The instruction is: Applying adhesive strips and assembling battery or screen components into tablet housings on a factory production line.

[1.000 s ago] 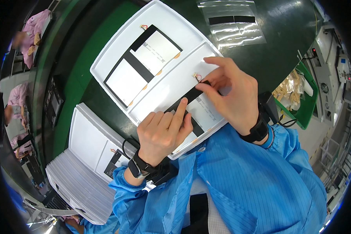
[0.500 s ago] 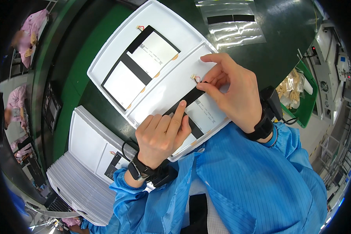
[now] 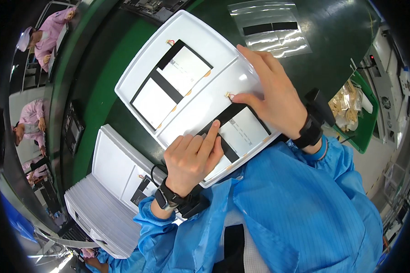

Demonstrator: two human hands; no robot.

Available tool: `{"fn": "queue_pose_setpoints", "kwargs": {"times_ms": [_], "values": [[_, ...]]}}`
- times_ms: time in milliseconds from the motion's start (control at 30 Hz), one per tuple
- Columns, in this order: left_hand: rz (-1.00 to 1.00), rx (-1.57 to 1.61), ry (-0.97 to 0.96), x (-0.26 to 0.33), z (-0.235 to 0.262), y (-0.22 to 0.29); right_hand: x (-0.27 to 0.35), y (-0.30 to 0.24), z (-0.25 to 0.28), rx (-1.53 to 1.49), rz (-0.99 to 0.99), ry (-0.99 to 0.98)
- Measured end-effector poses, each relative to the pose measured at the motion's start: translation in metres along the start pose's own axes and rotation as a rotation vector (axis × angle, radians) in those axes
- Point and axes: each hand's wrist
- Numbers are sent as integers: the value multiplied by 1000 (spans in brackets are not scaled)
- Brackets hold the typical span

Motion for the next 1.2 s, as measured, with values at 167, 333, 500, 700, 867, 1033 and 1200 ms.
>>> {"fn": "queue_pose_setpoints", "kwargs": {"times_ms": [167, 333, 500, 700, 867, 1033, 1200], "values": [[168, 137, -90, 12, 26, 1, 7, 26, 10, -152, 46, -94], [632, -23, 31, 35, 42, 1, 4, 23, 13, -188, -3, -106], [843, 163, 11, 67, 24, 14, 3, 15, 8, -190, 75, -44], [898, 176, 63, 59, 18, 27, 15, 37, 7, -403, -44, -105], [875, 220, 149, 50, 42, 33, 8, 17, 20, -586, -108, -83], [917, 1067, 668, 37, 82, 24, -16, -21, 47, -755, 88, -89], [1195, 1084, 886, 83, 154, -17, -20, -110, 27, -892, 294, -437]]}}
Point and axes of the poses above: each hand's wrist, its own x-axis away from the middle knuckle, its own z-axis out of the back of the hand, y = z × x, and after that the axes turned 4 degrees about y, right-handed
